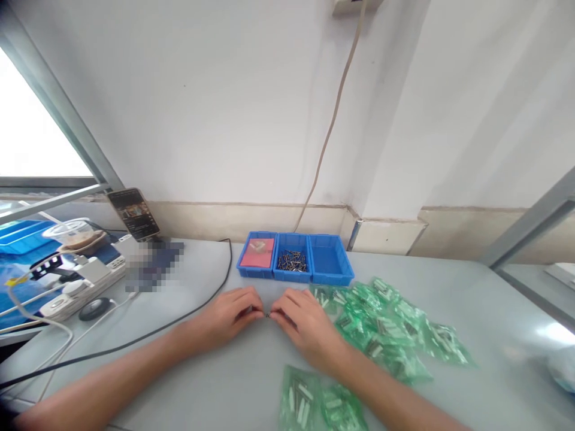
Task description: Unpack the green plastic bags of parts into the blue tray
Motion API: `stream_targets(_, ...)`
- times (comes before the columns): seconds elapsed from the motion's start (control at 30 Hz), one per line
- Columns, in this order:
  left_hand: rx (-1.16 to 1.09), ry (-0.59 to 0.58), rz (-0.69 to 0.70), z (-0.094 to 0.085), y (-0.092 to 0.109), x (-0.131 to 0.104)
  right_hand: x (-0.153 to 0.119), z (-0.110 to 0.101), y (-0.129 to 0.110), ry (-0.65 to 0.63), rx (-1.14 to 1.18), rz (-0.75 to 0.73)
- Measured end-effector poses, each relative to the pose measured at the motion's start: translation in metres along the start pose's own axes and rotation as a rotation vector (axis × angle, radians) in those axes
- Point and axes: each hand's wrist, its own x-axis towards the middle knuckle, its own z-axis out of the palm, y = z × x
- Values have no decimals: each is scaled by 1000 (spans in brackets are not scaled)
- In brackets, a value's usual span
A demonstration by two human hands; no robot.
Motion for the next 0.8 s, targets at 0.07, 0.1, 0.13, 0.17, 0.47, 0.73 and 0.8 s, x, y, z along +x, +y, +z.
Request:
stream_targets(0.07, 9, 3, -10, -1, 0, 0, 1, -2, -2, 16, 31, 42)
stream_targets(0.1, 16, 8, -18, -1, 0, 0, 1, -2, -3, 31, 51, 65)
stream_targets(0.13, 26, 11, -28, -1, -1, 0, 1, -3, -3, 50, 72, 93)
stream_targets(0.17, 37, 13, -39, -1, -2, 0, 2, -4, -3, 70, 94, 122)
stream_targets(0.47, 118, -2, -99, 2, -12, 0, -1, -2, 2, 148, 242, 308)
stream_targets(0.73, 115, -23, -106, 2, -13, 0, -2, -1, 5, 179, 274, 337)
stream_targets(0.8, 113, -28, -112, 1, -13, 0, -3, -2, 4, 185, 290, 352)
